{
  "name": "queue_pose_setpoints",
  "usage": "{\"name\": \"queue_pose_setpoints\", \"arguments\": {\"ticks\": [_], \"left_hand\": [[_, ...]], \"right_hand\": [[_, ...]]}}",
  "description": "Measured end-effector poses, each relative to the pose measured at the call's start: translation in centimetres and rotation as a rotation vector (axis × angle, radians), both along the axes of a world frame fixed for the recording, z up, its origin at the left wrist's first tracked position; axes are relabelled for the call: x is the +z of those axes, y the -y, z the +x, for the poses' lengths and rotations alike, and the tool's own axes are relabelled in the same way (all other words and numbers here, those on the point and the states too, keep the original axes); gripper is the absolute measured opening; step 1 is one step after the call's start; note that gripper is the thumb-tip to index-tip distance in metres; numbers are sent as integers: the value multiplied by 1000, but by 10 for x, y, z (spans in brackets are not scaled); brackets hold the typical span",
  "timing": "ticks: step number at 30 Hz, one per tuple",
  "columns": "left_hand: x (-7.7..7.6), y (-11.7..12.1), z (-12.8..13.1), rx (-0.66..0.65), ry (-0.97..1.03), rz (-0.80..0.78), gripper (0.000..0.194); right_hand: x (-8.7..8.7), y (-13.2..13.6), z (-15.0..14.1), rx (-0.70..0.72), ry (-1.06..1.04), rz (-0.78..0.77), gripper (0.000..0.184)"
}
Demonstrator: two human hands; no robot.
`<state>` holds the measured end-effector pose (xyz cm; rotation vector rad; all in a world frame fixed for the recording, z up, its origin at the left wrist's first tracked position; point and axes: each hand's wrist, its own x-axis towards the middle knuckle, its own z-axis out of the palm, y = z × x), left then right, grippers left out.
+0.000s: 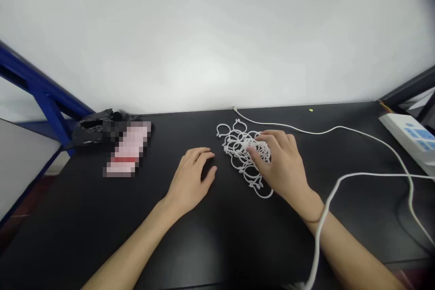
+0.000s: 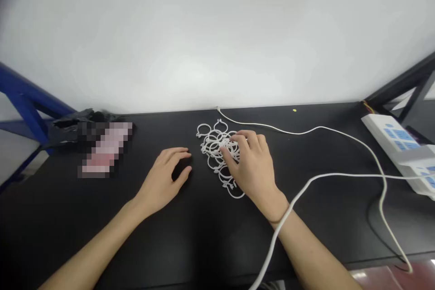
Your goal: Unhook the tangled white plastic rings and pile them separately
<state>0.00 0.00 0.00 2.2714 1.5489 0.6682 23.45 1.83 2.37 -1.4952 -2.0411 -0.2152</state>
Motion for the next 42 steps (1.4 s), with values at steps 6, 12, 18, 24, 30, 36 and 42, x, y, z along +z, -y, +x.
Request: {"name": "queue_pose_setpoints", "arguments": {"ticks": [6, 12, 18, 24, 30, 36, 42], "left_hand": [[0, 1, 0, -14, -12, 3, 22], [0, -1, -1, -15, -2, 9, 23], [-2, -3, -2, -7, 32, 22, 23], [0, -30, 11, 25, 109, 133, 49], [-2, -78, 37, -123, 132, 83, 66], [0, -95, 47, -217, 146, 50, 65], [4, -97, 49, -273, 53, -25, 64]], "right_hand": [[-4, -2, 3, 82, 13, -160, 66], [-18, -6, 3, 78, 95, -288, 77], [-18, -11, -1, 124, 24, -236, 45], [-20, -13, -1, 140, -42, -207, 42], [-23, -14, 2, 159, -84, -191, 44], [-19, -11, 7, 134, -41, -228, 64], [-14, 12, 7, -1, -165, -262, 67]]}}
